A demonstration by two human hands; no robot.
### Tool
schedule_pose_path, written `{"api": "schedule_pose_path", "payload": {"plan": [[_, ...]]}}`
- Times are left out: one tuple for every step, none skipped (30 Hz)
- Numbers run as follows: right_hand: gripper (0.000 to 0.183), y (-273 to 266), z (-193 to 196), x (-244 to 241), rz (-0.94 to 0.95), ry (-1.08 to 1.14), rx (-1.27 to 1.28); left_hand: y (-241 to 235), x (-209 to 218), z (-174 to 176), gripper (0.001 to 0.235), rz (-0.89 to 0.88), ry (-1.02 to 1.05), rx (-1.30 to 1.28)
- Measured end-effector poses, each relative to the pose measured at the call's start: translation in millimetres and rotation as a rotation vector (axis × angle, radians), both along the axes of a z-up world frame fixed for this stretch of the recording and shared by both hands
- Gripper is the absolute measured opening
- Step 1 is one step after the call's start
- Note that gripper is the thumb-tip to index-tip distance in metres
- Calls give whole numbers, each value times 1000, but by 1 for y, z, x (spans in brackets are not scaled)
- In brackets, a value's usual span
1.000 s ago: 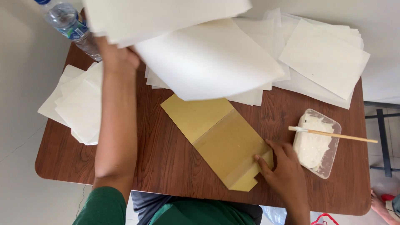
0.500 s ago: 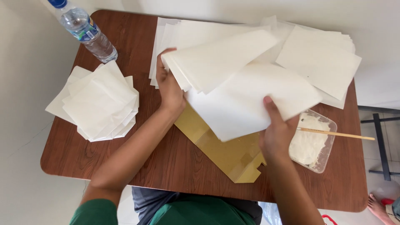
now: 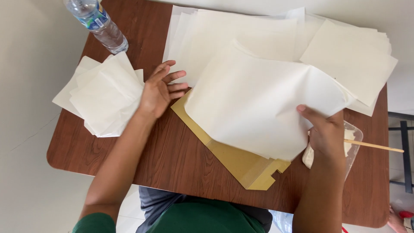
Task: Folding paper sheets and applying adhesive with a brush to manually assemble paper bags.
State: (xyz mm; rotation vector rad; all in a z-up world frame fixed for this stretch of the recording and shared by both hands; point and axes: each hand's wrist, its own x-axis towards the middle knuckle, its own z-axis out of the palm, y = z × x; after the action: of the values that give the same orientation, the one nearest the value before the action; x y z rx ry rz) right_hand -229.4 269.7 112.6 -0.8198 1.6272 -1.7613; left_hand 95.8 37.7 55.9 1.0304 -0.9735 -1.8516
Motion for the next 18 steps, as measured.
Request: {"api": "schedule_pose_path", "payload": {"plan": [[59,4,12,0,15,40,68,3,6,23,50,-175,-31,-33],[59,7,14,-1,15,37,69,5,3,24,50,-175,-34,-32],[54,9,15,-2,51,67,63,6,0,25,51,-201,-195,-119],[49,13,16,-3,86,96,60,9,-2,26,52,-227,-355,-203],[49,24,-1,-14,86,92,64,12,-9,22,52,-228,-358,-199],[33,32,-18,-25,3,215,79,15,-15,17,55,-259,-443,-283],[22,41,-34,-37,-80,338,93,17,-22,13,59,-291,-528,-367],[22,40,-23,-35,-78,341,96,18,-24,14,59,-289,-525,-363],[17,39,-11,-33,152,425,19,20,-26,15,67,-322,-481,-523],[28,38,-1,-30,383,502,-63,21,-26,16,76,-353,-439,-682],[28,36,10,-21,387,501,-61,23,-25,16,76,-351,-440,-678],[10,31,22,-14,494,550,-212,21,-24,16,91,-400,-288,-737],[28,27,34,-6,601,596,-365,19,-23,17,109,-450,-135,-794],[28,25,34,-4,601,595,-363,16,-23,15,109,-450,-134,-791],[25,24,35,-2,589,619,-395,13,-23,13,117,-511,36,-676],[23,23,34,0,580,642,-428,11,-21,10,126,-564,204,-558],[23,25,29,-1,583,640,-427,12,-19,9,126,-561,204,-555],[19,25,23,-3,491,632,-399,12,-18,8,118,-605,227,-452]]}}
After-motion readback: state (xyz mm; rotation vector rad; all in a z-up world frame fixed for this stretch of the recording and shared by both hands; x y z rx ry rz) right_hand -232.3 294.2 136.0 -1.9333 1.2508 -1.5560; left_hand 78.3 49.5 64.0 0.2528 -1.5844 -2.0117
